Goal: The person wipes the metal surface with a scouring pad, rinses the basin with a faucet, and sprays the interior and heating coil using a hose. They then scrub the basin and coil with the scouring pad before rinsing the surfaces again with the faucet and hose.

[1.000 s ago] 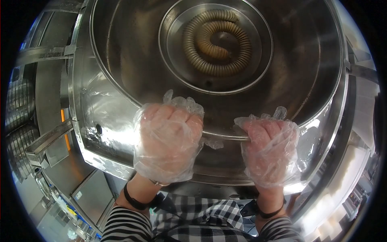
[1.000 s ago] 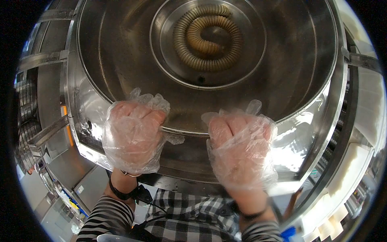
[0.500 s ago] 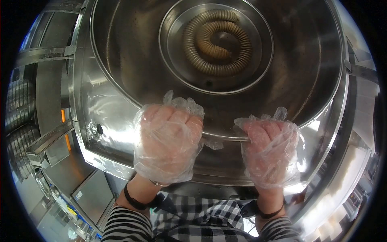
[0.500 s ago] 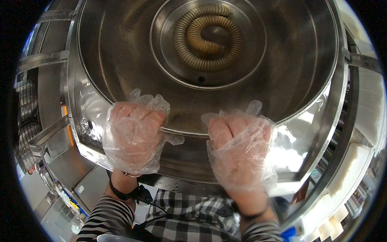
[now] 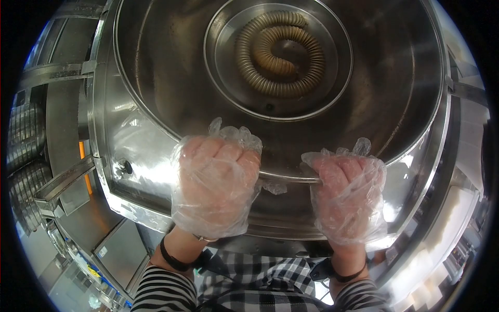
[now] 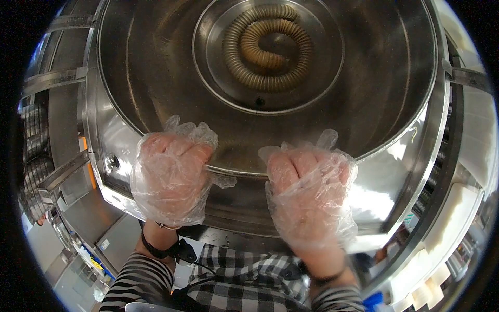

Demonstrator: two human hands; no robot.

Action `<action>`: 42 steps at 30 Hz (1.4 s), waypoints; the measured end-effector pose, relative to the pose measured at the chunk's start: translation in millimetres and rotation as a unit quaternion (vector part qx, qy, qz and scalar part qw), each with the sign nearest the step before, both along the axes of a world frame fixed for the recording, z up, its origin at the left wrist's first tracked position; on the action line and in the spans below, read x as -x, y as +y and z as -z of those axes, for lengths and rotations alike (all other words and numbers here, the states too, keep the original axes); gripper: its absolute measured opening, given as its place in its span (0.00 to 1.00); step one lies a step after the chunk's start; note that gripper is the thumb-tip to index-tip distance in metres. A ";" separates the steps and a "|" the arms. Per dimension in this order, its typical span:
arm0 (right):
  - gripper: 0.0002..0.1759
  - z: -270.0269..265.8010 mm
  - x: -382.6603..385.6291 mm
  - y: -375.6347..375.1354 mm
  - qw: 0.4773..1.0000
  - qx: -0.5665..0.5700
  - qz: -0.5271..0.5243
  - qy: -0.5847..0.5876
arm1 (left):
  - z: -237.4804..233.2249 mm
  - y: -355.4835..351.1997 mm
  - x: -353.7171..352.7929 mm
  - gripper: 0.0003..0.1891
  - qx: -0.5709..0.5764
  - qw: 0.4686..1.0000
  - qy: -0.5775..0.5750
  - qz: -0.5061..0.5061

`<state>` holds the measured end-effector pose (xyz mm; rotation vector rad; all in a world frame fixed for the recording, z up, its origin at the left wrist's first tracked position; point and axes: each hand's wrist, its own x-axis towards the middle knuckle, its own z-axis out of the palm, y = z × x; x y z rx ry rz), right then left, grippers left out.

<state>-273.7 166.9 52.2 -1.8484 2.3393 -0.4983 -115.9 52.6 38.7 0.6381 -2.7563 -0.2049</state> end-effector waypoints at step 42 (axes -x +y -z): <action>0.17 -5.6 0.3 -1.9 1.000 -0.022 0.008 -0.019 | -3.6 -0.9 2.1 0.13 -0.006 1.000 -0.002 -0.015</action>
